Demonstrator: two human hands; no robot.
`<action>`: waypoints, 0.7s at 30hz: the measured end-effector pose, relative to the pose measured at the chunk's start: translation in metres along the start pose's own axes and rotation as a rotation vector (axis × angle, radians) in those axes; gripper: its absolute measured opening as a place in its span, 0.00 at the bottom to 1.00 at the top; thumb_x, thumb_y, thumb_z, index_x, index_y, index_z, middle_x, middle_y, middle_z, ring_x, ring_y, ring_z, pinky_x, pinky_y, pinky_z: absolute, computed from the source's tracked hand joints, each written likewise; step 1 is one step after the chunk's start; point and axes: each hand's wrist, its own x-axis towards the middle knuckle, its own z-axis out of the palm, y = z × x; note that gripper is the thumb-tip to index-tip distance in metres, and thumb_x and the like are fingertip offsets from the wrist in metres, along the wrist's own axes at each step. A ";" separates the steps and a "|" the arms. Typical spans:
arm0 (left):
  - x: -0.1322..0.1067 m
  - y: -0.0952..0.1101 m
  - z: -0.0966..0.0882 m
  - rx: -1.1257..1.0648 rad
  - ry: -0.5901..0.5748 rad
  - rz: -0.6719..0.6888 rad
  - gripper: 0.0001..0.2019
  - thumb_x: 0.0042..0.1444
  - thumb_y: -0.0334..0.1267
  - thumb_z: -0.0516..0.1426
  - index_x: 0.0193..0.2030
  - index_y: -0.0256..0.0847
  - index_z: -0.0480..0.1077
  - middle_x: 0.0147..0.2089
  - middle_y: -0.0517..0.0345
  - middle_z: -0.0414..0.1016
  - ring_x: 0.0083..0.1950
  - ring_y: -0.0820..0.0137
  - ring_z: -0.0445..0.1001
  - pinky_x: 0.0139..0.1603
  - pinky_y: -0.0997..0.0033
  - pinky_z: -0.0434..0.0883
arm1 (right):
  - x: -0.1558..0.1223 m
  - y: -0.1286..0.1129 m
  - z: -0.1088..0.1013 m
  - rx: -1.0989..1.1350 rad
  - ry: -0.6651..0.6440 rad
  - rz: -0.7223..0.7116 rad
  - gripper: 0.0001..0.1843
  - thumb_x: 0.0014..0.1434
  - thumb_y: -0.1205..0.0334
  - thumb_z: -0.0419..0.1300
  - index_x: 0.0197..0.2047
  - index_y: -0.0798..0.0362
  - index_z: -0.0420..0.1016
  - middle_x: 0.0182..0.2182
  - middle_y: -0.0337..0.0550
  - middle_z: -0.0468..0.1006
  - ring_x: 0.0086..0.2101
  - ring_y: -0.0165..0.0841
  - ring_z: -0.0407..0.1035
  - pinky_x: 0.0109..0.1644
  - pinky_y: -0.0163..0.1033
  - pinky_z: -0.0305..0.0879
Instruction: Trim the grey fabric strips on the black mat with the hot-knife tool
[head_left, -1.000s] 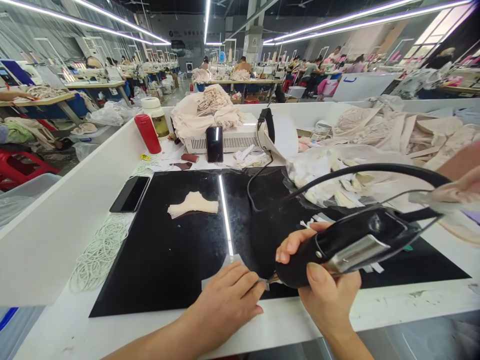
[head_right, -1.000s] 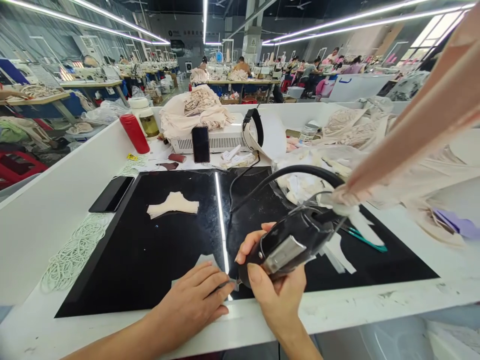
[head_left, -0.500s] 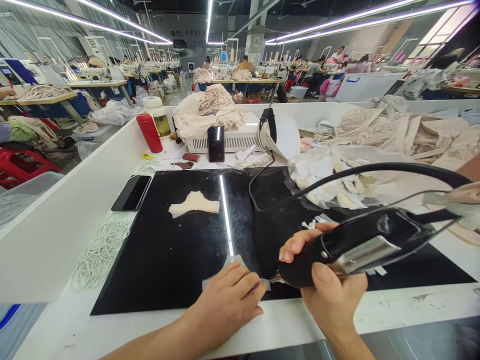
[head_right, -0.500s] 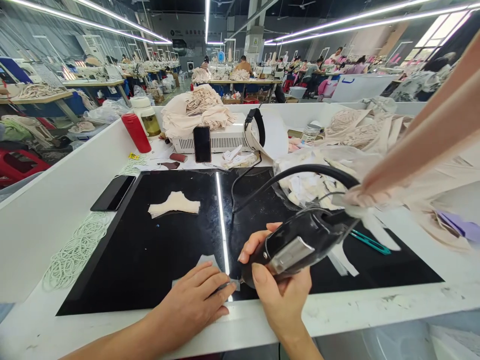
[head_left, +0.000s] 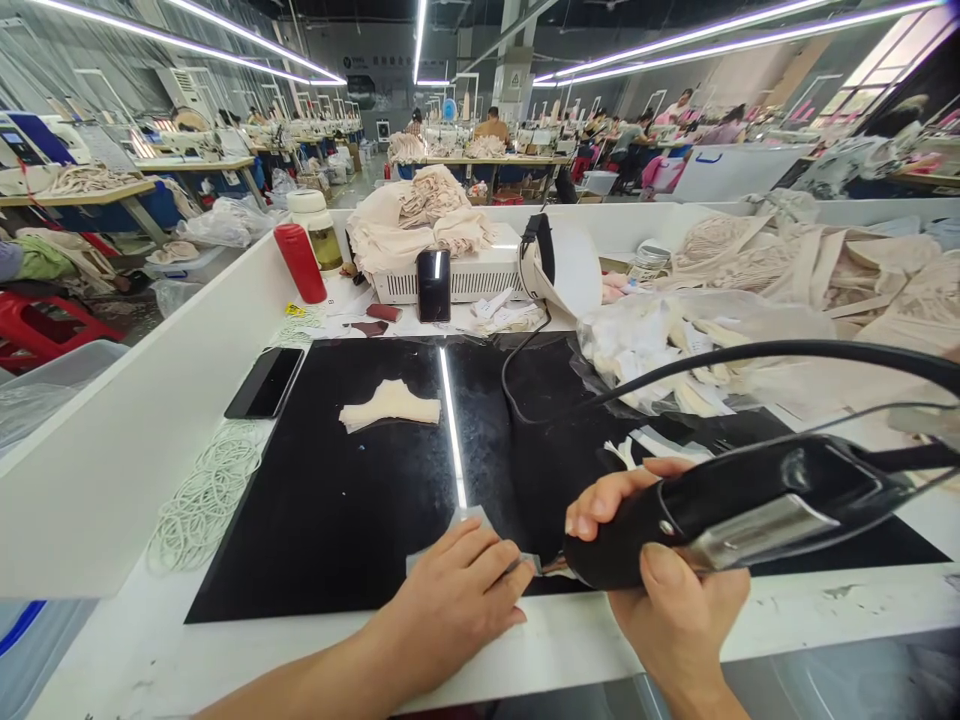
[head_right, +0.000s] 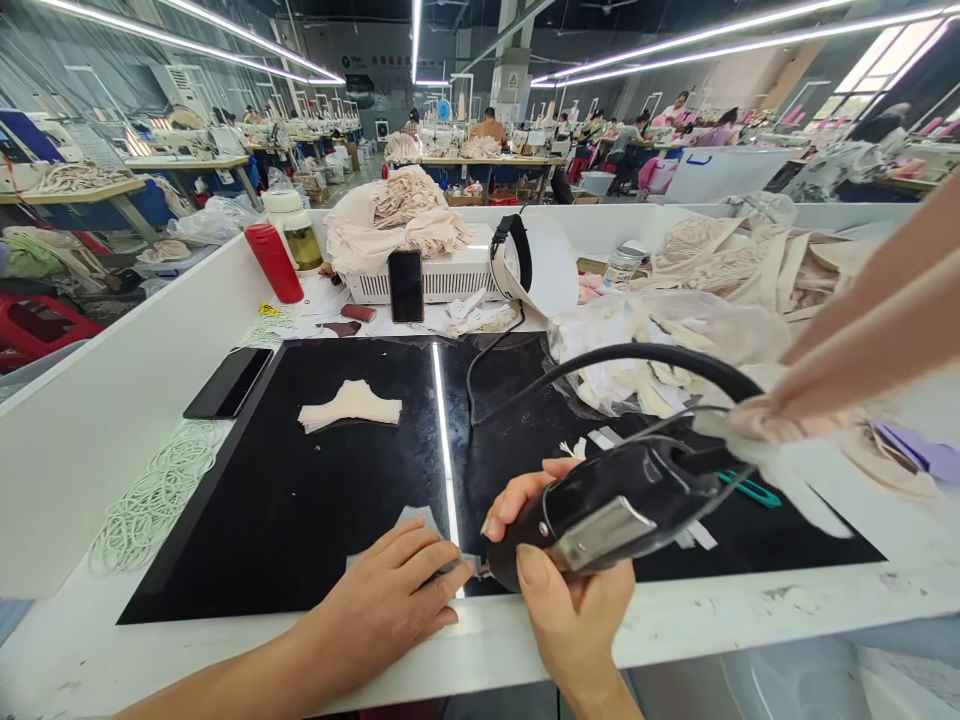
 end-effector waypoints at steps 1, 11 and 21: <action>0.000 0.000 0.000 -0.003 -0.002 -0.001 0.19 0.67 0.44 0.63 0.59 0.36 0.70 0.52 0.55 0.75 0.53 0.65 0.73 0.67 0.61 0.66 | -0.001 0.001 0.000 -0.002 0.006 0.005 0.18 0.63 0.52 0.68 0.53 0.44 0.70 0.32 0.37 0.74 0.29 0.34 0.70 0.33 0.43 0.72; -0.001 -0.003 -0.010 -0.102 -0.027 -0.034 0.19 0.69 0.43 0.61 0.61 0.38 0.68 0.58 0.54 0.75 0.60 0.63 0.73 0.73 0.54 0.63 | 0.008 -0.009 0.007 0.030 0.071 -0.009 0.20 0.59 0.53 0.71 0.52 0.45 0.73 0.30 0.36 0.75 0.27 0.33 0.70 0.31 0.41 0.72; -0.048 -0.033 -0.069 -0.264 -0.070 -0.454 0.18 0.62 0.35 0.66 0.58 0.42 0.73 0.56 0.53 0.74 0.58 0.61 0.73 0.65 0.55 0.73 | 0.003 0.008 0.048 0.145 -0.049 0.054 0.20 0.61 0.54 0.70 0.54 0.44 0.71 0.32 0.37 0.75 0.28 0.33 0.71 0.33 0.42 0.72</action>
